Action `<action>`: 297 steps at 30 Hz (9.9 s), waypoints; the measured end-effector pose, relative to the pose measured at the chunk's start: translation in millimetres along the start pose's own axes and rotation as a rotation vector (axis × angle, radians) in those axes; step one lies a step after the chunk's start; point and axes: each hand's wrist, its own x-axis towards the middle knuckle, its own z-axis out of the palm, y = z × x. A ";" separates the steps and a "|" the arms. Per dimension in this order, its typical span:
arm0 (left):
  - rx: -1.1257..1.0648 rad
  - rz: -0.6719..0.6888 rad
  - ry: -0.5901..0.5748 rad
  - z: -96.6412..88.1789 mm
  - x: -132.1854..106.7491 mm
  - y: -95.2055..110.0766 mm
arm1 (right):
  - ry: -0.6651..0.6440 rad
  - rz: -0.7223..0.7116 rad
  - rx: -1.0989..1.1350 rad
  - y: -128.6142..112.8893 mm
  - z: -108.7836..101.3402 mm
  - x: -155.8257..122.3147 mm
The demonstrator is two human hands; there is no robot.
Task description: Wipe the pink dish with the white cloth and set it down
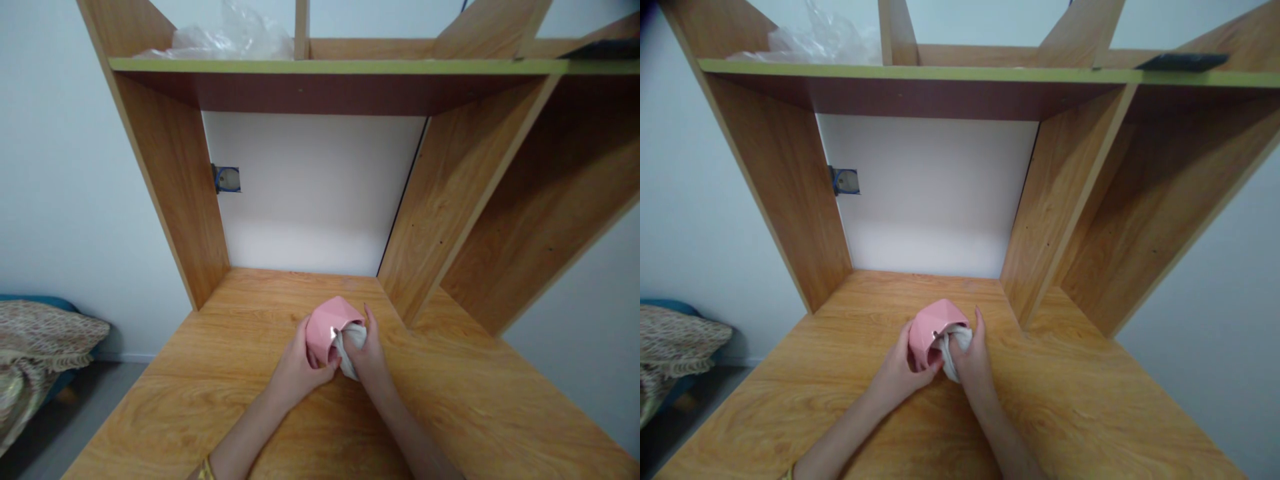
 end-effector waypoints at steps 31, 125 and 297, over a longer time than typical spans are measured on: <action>0.483 0.052 0.002 -10.6 -2.3 4.0 | -0.115 -0.073 -0.626 -20.1 -20.1 -0.7; 0.362 0.082 0.019 -9.1 -5.5 2.4 | -0.325 -0.046 -0.464 -10.8 -19.3 1.8; 0.137 0.080 0.031 -3.3 -5.2 -7.3 | -0.150 -0.051 -0.328 -15.7 -23.9 6.4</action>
